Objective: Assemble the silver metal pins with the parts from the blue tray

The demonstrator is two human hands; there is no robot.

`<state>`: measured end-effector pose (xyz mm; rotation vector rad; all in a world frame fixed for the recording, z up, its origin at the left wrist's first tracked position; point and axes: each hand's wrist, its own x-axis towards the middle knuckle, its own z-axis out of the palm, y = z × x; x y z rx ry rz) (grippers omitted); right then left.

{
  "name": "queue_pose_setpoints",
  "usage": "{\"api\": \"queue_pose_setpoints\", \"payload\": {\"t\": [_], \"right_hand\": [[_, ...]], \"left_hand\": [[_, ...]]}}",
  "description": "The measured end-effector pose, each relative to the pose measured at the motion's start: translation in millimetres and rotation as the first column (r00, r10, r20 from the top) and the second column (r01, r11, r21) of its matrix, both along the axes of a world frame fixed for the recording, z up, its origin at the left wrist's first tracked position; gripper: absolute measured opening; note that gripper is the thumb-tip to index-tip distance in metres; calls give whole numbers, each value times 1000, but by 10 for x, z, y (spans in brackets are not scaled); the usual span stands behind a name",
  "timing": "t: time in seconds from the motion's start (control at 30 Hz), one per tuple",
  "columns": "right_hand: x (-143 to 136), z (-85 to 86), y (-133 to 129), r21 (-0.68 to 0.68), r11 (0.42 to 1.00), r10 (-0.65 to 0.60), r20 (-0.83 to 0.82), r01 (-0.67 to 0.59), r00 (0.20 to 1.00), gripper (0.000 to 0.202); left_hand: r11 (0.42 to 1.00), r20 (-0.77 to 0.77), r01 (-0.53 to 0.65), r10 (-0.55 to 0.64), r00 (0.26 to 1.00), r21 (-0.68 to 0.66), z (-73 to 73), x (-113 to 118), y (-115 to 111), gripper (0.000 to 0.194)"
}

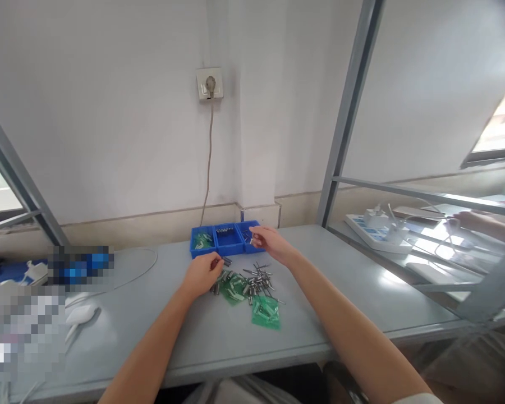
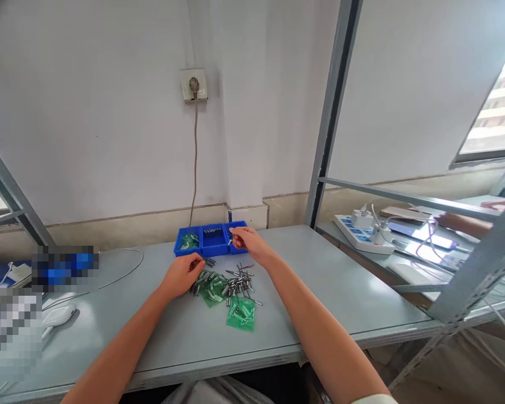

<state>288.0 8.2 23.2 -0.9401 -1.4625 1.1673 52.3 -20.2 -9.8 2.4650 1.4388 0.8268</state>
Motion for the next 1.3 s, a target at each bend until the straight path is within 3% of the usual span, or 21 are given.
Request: {"api": "queue_pose_setpoints", "payload": {"t": [0.1, 0.23, 0.33, 0.4, 0.47, 0.57, 0.67, 0.73, 0.83, 0.9, 1.3], "right_hand": [[86, -69, 119, -41, 986, -159, 57, 161, 986, 41], [176, -119, 206, -37, 924, -363, 234, 381, 902, 35], [193, -118, 204, 14, 890, -433, 339, 456, 835, 36], [166, -118, 183, 117, 875, -471, 429, 470, 771, 35], [101, -135, 150, 247, 882, -469, 515, 400, 717, 30], [-66, -217, 85, 374, 919, -350, 632, 123, 691, 21], [-254, -344, 25, 415, 895, -240, 755, -161, 610, 26], [-352, -416, -1, 403, 874, -214, 821, -272, 529, 36], [-425, -472, -8, 375, 878, -224, 872, -299, 435, 41], [-429, -486, 7, 363, 887, -227, 880, -284, 416, 39], [-383, -435, 32, 282, 924, -121, 857, -259, 500, 32]], "left_hand": [[1000, -16, -5, 5, 1000, 1, -4, 2, 16, 26], [1000, -52, -7, 7, 999, 5, -23, 26, 34, 25], [1000, -52, -1, 2, 999, 10, -35, 34, 28, 26], [1000, -42, -7, 7, 999, 11, -36, 28, 24, 26], [1000, -29, -27, 27, 999, 10, -35, 15, 26, 25], [998, -17, -66, 66, 998, 8, -40, -4, 44, 22], [997, -26, -82, 82, 996, 0, -57, -12, 69, 20], [997, -40, -77, 76, 996, -7, -72, -11, 81, 20], [998, -53, -67, 67, 996, 1, -85, -2, 80, 20], [998, -55, -65, 65, 996, 5, -83, 5, 68, 20], [998, -64, -55, 53, 997, -25, -57, 14, 58, 21]]}}
